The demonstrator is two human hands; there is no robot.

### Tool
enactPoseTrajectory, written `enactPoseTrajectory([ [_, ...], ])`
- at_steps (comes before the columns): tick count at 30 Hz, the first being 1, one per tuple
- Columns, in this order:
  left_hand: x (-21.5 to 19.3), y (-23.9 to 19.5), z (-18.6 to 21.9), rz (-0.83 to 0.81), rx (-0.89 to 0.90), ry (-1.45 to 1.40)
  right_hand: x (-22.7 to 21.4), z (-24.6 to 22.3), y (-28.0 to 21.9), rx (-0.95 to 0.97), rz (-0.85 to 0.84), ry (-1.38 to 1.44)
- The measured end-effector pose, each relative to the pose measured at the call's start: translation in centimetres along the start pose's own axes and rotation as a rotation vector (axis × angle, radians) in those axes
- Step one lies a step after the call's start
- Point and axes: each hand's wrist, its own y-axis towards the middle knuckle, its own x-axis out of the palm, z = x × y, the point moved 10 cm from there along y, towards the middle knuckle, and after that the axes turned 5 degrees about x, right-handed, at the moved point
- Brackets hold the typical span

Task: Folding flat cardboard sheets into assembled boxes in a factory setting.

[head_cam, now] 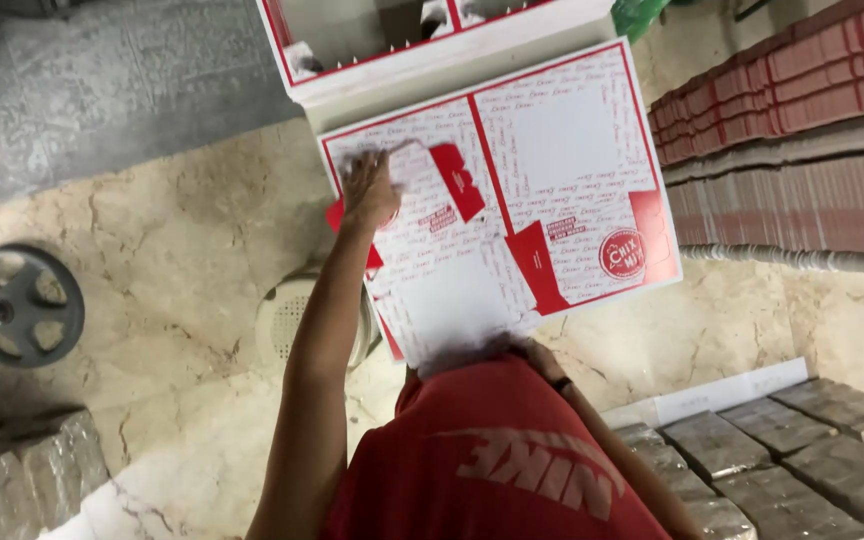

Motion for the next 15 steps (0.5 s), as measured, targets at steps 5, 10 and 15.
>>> enactPoseTrajectory([
  [5,4.7,1.6,-9.0,-0.047,-0.037,-0.211,4.2,7.7,2.8,0.368,-0.037,0.621],
  [10,-10.6,-10.8,-5.8,-0.078,-0.022,-0.612,-5.6,-3.3,-4.7,-0.093,0.305,0.949],
  [15,-14.3,-17.1,-4.5,0.382,0.286,-0.913,-16.9,-7.9,-9.1,-0.53,0.668,0.762],
])
